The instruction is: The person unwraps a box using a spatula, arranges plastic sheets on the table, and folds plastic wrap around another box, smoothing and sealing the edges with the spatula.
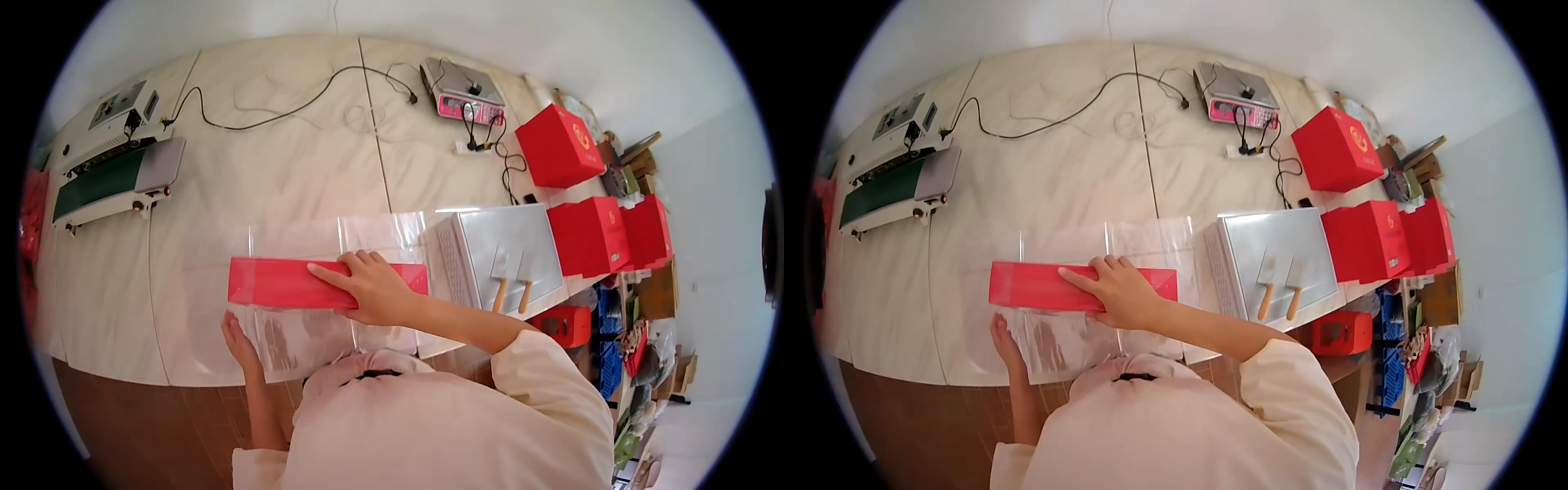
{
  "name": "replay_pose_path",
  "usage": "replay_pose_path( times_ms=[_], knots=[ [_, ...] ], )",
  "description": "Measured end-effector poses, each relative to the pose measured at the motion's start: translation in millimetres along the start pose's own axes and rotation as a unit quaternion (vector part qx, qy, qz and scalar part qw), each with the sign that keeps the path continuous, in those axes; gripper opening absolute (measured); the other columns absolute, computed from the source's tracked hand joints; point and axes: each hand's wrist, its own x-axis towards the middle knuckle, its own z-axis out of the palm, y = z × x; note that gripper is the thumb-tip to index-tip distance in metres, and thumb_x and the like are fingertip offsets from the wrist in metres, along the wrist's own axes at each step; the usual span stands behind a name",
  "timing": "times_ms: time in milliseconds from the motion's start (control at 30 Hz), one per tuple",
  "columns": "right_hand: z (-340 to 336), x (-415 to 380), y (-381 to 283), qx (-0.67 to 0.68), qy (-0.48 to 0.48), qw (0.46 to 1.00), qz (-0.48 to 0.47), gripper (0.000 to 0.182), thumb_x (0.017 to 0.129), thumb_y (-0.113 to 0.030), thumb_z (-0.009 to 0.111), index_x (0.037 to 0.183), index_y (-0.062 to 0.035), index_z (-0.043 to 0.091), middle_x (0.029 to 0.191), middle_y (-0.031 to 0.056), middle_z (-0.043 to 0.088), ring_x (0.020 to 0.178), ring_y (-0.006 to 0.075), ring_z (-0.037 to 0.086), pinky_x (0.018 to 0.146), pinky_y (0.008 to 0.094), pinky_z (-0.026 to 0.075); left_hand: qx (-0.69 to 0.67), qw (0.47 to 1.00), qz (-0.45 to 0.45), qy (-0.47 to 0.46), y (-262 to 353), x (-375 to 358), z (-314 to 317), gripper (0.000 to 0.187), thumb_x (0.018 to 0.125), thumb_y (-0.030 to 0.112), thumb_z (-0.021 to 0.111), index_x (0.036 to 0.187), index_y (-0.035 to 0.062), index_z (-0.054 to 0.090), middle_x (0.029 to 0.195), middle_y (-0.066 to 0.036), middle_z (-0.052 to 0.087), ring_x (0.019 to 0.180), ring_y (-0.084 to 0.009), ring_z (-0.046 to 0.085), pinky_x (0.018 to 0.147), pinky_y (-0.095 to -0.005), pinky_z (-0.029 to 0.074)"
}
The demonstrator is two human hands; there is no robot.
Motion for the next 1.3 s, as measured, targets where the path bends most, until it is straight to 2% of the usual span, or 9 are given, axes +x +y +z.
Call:
replay_pose_path(
  times_ms=[267,300,433,500,600,867,900,1000,1300],
  knots=[
    [-72.3,38.0,64.1,0.054,0.091,0.971,0.213,0.077,0.068,-0.020,0.080,0.139,-0.0188,0.051,0.100,0.0141,0.049,0.091,0.0297,0.052,0.086,0.0365,0.045,0.211,0.976,0.051,-0.002,-99.5,20.2,10.1,0.040,0.098,0.010,0.046,0.136,-0.0005,0.044,0.132,-0.017,0.052,0.122,-0.0263,0.051,0.102,-0.0353,0.040],
    [-70.2,41.4,70.3,0.027,0.110,0.973,0.201,0.077,0.067,-0.019,0.081,0.138,-0.0189,0.052,0.101,0.0139,0.049,0.092,0.0293,0.051,0.085,0.0371,0.045,0.039,0.997,-0.050,-0.054,-93.7,19.3,28.9,0.039,0.098,0.011,0.046,0.135,-0.0005,0.045,0.128,-0.014,0.054,0.118,-0.0236,0.052,0.101,-0.0336,0.041],
    [-50.4,47.9,79.5,0.013,0.145,0.966,0.212,0.074,0.065,-0.016,0.079,0.135,-0.0168,0.055,0.101,0.0149,0.049,0.095,0.0313,0.049,0.088,0.0407,0.042,-0.020,0.989,-0.052,-0.141,-18.0,18.7,138.3,0.047,0.100,0.034,0.048,0.138,0.0085,0.040,0.119,-0.005,0.056,0.108,-0.0110,0.053,0.086,-0.0238,0.045],
    [-49.2,46.7,87.9,0.009,0.139,0.967,0.215,0.074,0.066,-0.016,0.080,0.136,-0.0165,0.055,0.101,0.0146,0.050,0.095,0.0305,0.050,0.087,0.0398,0.043,-0.050,0.976,-0.068,-0.201,-87.2,33.6,173.8,0.053,0.100,0.044,0.048,0.140,0.0094,0.039,0.128,-0.007,0.053,0.114,-0.0165,0.053,0.091,-0.0285,0.045],
    [-59.3,33.9,100.1,0.075,0.138,0.942,0.298,0.078,0.068,-0.019,0.083,0.140,-0.0187,0.051,0.100,0.0104,0.050,0.092,0.0235,0.052,0.084,0.0329,0.046,-0.141,0.934,-0.232,-0.232,-72.0,22.8,209.4,0.064,0.097,0.057,0.042,0.140,0.0094,0.041,0.135,-0.009,0.051,0.120,-0.0225,0.051,0.098,-0.0351,0.043],
    [-100.4,-26.2,85.8,0.438,0.232,0.771,0.400,0.081,0.075,-0.011,0.079,0.146,-0.0078,0.040,0.113,0.0057,0.053,0.102,0.0127,0.055,0.091,0.0270,0.045,-0.415,0.700,-0.471,-0.342,21.2,18.4,197.2,0.093,0.086,0.080,0.020,0.142,0.0088,0.041,0.140,-0.012,0.048,0.128,-0.0284,0.047,0.107,-0.0479,0.038],
    [-103.3,-33.0,80.3,0.477,0.243,0.742,0.404,0.089,0.075,-0.013,0.079,0.149,-0.0067,0.032,0.127,0.0085,0.053,0.114,0.0172,0.054,0.098,0.0310,0.043,-0.438,0.726,-0.408,-0.339,51.9,9.0,194.3,0.072,0.093,0.069,0.028,0.125,0.0097,0.055,0.119,-0.009,0.062,0.108,-0.0241,0.058,0.095,-0.0438,0.047],
    [-85.7,-68.3,80.1,0.525,0.281,0.699,0.395,0.096,0.073,-0.019,0.081,0.151,-0.0076,0.025,0.137,0.0112,0.049,0.125,0.0217,0.049,0.105,0.0354,0.040,-0.441,0.752,-0.341,-0.351,88.4,-0.1,172.4,0.068,0.094,0.067,0.030,0.122,0.0098,0.054,0.115,-0.008,0.060,0.104,-0.0230,0.057,0.092,-0.0423,0.046],
    [-85.9,-89.9,1.3,0.473,0.244,0.786,0.316,0.102,0.077,-0.022,0.079,0.152,-0.0040,0.012,0.141,0.0158,0.041,0.130,0.0246,0.041,0.108,0.0375,0.033,-0.357,0.823,-0.228,-0.378,99.1,-18.9,119.3,0.057,0.095,0.061,0.036,0.113,0.0102,0.053,0.103,-0.006,0.056,0.093,-0.0197,0.052,0.084,-0.0377,0.045]
  ],
)
